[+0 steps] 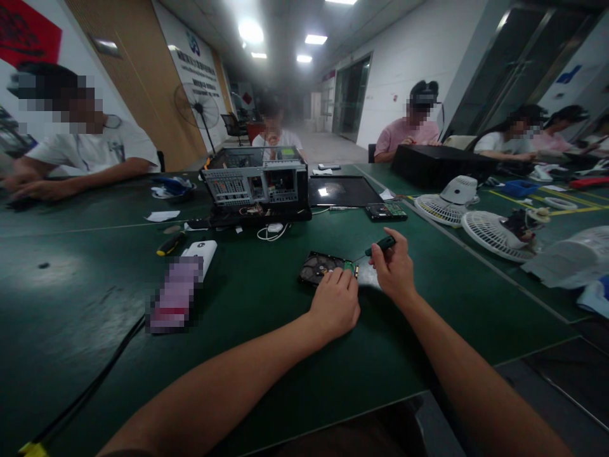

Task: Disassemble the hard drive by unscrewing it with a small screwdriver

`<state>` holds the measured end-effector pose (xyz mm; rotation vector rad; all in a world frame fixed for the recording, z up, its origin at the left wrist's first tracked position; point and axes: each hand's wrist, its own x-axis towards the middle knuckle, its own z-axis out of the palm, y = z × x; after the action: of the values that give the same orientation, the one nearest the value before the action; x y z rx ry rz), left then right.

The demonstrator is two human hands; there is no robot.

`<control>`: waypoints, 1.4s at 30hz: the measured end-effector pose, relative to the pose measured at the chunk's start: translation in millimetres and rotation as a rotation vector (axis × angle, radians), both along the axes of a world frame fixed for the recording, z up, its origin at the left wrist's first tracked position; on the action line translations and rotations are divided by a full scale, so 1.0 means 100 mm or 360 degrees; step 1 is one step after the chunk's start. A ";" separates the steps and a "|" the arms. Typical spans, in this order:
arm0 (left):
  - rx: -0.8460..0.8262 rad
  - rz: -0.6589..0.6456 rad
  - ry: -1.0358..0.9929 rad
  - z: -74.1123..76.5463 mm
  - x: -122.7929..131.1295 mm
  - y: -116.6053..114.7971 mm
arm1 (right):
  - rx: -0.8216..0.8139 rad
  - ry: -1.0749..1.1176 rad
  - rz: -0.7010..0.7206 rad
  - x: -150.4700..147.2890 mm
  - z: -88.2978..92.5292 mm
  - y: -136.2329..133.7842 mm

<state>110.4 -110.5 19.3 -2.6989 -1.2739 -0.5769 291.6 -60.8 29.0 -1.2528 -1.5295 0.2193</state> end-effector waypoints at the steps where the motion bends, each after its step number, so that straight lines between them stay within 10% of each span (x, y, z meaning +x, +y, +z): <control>1: 0.0003 0.0004 0.0000 0.00 0.00 0.00 | -0.0010 -0.0009 -0.0002 0.00 0.00 0.00; 28: -0.0005 -0.0004 0.0000 0.00 0.00 0.00 | 0.0335 -0.0638 0.0095 -0.13 0.30 0.30; 42: 0.0001 0.0000 -0.0020 -0.02 -0.01 0.00 | 0.0433 -0.0382 -0.0055 -0.23 0.05 0.13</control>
<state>109.6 -110.3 17.4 -2.6991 -1.2770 -0.5948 268.2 -48.0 33.9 -1.1155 -1.6760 -0.1639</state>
